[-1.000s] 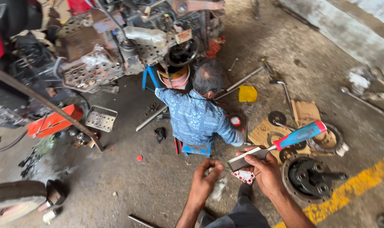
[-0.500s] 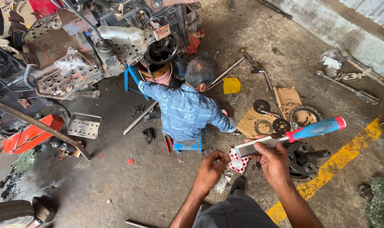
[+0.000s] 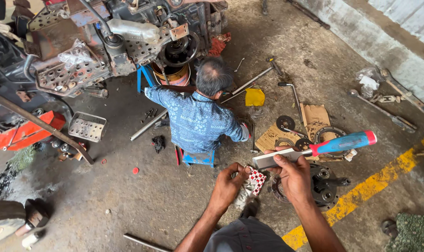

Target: The person wipes down circular metal gear components and a large ring gear with a white cloth, then moves to another area where they pick up a small tool and a cloth to clean a mechanical assembly near a tractor.

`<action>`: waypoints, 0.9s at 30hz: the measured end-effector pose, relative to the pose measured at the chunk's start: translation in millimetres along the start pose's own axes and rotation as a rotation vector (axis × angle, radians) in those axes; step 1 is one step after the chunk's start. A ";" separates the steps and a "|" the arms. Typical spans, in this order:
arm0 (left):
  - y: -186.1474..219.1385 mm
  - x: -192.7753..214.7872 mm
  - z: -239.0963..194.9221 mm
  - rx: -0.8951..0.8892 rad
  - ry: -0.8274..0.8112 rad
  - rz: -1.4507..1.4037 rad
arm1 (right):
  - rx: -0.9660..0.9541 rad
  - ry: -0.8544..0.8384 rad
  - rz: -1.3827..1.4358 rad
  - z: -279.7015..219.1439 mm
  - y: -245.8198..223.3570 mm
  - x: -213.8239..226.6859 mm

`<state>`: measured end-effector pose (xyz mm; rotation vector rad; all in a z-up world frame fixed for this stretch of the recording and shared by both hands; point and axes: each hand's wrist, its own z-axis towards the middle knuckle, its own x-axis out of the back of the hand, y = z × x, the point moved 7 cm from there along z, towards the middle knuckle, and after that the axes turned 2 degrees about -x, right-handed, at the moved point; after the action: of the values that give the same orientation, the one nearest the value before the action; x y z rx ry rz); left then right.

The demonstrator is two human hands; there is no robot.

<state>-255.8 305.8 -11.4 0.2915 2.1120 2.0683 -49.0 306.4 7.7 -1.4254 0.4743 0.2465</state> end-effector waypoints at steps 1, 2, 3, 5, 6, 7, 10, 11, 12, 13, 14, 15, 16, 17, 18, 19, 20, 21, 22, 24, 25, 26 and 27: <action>1.1 -0.9 1.5 0.009 0.016 0.038 | -0.001 -0.021 0.006 1.8 -1.1 1.3; 2.6 -2.3 2.4 0.019 0.032 0.075 | -0.002 -0.043 0.011 2.8 -1.4 2.4; 9.5 -6.7 2.7 -0.053 0.022 0.065 | -0.002 -0.061 0.017 2.9 -0.9 3.9; 22.4 -15.5 2.6 -0.198 0.001 0.048 | -0.031 -0.060 0.002 3.4 5.2 7.1; 19.7 -18.3 2.9 -0.148 -0.001 0.052 | -0.045 -0.059 -0.006 3.7 8.0 8.5; 16.9 -21.0 3.1 -0.098 -0.004 0.056 | -0.045 -0.067 0.003 4.4 8.7 9.6; 15.9 -26.2 3.0 -0.071 0.001 0.097 | -0.045 -0.086 0.021 9.2 7.4 13.6; 15.6 -27.3 2.1 -0.079 0.003 0.116 | -0.048 -0.086 0.020 10.4 7.4 15.5; 13.0 -28.2 2.0 -0.056 0.002 0.108 | -0.051 -0.085 0.019 11.3 7.0 17.3; 10.5 -28.5 2.3 -0.033 0.003 0.100 | -0.040 -0.079 0.013 12.4 5.0 19.0; 7.8 -28.7 2.6 -0.011 0.003 0.093 | -0.028 -0.073 0.007 13.5 2.6 20.4; 2.2 -27.6 2.6 0.050 0.017 0.082 | -0.015 -0.067 0.002 14.6 0.4 21.3; -3.5 -26.6 2.6 0.111 0.031 0.072 | -0.014 -0.060 0.006 15.7 -2.3 22.8; -9.1 -26.1 1.4 0.173 0.043 0.061 | -0.013 -0.051 0.010 15.7 -5.7 25.1; -6.9 -25.7 2.7 0.129 0.056 0.052 | -0.012 -0.042 0.014 15.5 -8.0 26.9; -4.2 -25.8 5.1 0.084 0.066 0.043 | -0.015 -0.051 0.019 14.6 -7.9 26.6; -0.9 -26.0 6.4 0.039 0.076 0.034 | -0.018 -0.060 0.025 13.4 -6.3 26.0; 3.7 -29.0 6.7 -0.013 0.058 0.031 | -0.020 -0.071 0.031 12.5 -4.9 26.1; 9.0 -32.6 6.6 -0.065 0.039 0.028 | -0.021 -0.078 0.009 10.7 -2.5 26.2; 12.4 -34.5 4.7 -0.048 0.022 0.025 | -0.026 -0.096 -0.033 7.3 5.0 24.1; 10.0 -35.5 3.1 0.019 0.018 0.023 | -0.033 -0.091 -0.015 7.0 6.5 25.6; 7.2 -36.3 2.1 0.086 0.014 0.022 | -0.040 -0.086 0.003 6.2 8.0 26.6; 8.6 -36.3 1.9 0.083 0.012 0.013 | -0.048 -0.080 0.021 5.7 9.1 27.0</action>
<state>-220.2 298.4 -3.4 0.3063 2.2119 1.9978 -28.2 310.2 -12.2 -1.4524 0.4199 0.3325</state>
